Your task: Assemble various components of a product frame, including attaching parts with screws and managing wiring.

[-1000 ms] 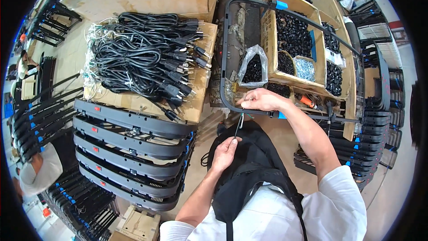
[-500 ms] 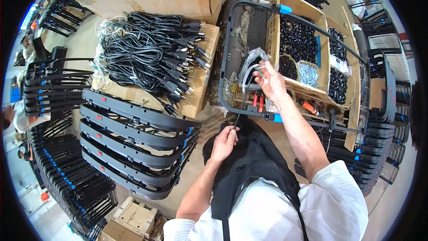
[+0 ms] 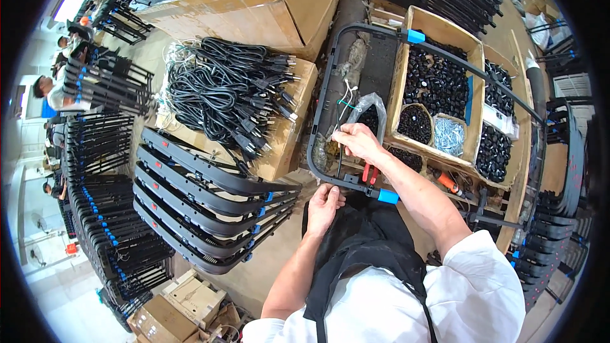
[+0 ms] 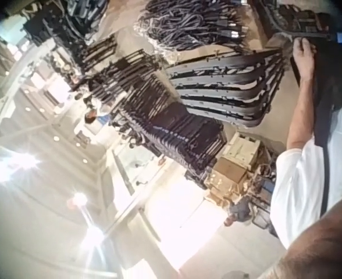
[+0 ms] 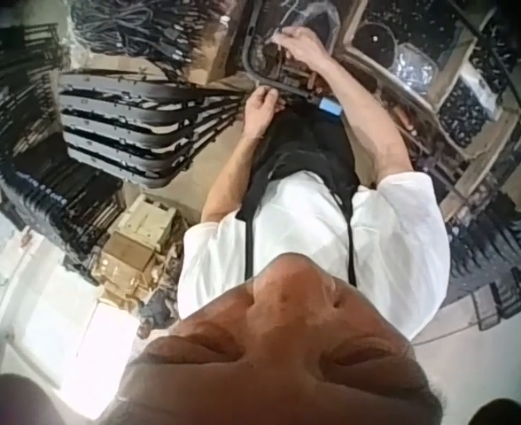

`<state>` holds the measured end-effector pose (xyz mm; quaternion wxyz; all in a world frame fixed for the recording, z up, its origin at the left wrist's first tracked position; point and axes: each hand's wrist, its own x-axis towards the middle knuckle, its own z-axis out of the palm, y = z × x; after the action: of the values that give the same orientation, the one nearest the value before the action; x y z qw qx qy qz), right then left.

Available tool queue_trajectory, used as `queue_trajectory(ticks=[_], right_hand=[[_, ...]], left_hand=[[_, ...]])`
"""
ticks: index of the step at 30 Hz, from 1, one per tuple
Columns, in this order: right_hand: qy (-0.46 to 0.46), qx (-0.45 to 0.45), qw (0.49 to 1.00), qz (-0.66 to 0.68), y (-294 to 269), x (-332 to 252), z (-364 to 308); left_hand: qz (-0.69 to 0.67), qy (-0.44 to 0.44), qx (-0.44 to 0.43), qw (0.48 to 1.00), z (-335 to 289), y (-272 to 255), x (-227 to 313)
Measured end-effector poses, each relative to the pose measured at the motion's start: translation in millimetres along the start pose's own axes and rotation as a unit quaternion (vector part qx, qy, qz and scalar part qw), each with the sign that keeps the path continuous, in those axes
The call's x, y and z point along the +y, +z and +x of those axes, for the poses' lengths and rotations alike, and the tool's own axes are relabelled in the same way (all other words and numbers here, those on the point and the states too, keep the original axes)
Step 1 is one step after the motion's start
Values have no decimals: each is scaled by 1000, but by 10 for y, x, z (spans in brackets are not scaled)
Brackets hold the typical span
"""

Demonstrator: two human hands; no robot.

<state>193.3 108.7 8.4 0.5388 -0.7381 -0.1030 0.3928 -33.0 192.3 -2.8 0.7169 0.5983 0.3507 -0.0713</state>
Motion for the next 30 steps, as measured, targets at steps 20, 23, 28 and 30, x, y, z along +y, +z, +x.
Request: queue_trajectory(ticks=[20,23,28,30], right_hand=[[-140,74,850,-502,-819,228,251],[-190,25,719,-668,-686,496,456],[-162,-8,667,-728,-555,778,699],[-139,-17,697,-703,-443,708,691]], left_hand=[[-87,-14,24,996,37,-7,-109],[-96,-29,24,995,46,3,-94],[-114,-36,3,993,69,-17,-52],[-103,-45,2,994,59,-72,-25]])
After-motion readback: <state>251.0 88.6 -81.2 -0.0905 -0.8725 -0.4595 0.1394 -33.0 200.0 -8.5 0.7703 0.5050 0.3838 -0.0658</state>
